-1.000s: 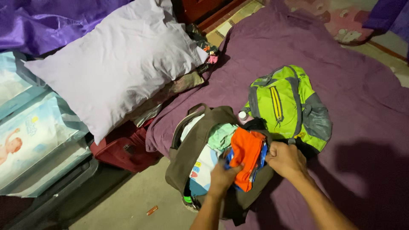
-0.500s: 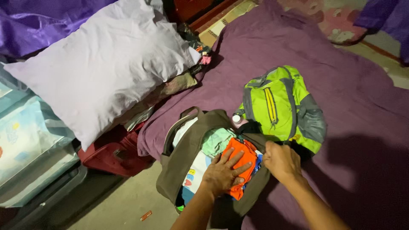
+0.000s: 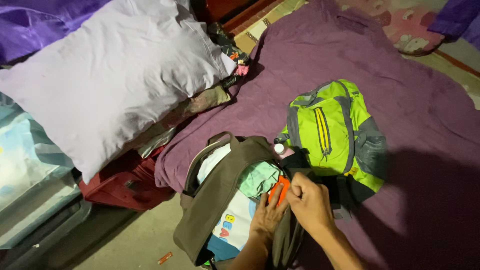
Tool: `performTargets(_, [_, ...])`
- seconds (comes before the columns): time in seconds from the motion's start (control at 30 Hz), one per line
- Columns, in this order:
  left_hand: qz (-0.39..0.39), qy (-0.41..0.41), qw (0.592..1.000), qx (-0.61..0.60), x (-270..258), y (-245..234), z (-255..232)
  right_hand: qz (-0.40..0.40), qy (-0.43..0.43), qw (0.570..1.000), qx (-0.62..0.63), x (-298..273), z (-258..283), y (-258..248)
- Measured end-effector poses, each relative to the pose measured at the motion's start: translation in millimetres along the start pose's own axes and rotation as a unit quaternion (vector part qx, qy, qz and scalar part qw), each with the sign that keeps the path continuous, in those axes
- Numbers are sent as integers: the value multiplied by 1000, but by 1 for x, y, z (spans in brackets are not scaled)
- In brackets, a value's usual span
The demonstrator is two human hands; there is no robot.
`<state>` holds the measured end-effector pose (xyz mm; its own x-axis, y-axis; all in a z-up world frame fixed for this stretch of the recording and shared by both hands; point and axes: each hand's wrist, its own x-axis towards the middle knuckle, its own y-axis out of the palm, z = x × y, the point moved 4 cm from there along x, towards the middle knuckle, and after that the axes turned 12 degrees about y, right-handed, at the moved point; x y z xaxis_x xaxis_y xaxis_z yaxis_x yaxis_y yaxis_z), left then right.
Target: The person packs a brown diaper bag on a bed, placing folded baby clothes, diapers, wipes and a small bottle inside, then zips the bag closed. At the end they unzip the bag and take diapers and other items back out onto the bed.
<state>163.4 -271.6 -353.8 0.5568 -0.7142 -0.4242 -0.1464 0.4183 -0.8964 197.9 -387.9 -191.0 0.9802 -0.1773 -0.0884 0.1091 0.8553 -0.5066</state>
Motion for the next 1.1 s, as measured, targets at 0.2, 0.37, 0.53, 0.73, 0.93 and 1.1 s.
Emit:
performTargets(0.2, [27, 15, 999, 19, 23, 29, -15, -1, 8, 1000, -10, 2, 8, 35])
performTargets(0.37, [37, 28, 998, -33, 21, 12, -30, 46, 20, 999, -3, 6, -2, 24])
performTargets(0.53, [-132, 11, 991, 2, -33, -29, 7, 20, 11, 999, -34, 5, -1, 12])
performTargets(0.73, [-375, 43, 920, -105, -144, -58, 5, 11, 81, 996, 40, -9, -1, 16])
performTargets(0.93, [-157, 31, 956, -248, -133, -81, 30, 12, 38, 999, -8, -7, 20, 15])
performTargets(1.1, [-372, -47, 890, -261, -168, -169, 73, -43, -10, 999, -11, -29, 47, -45])
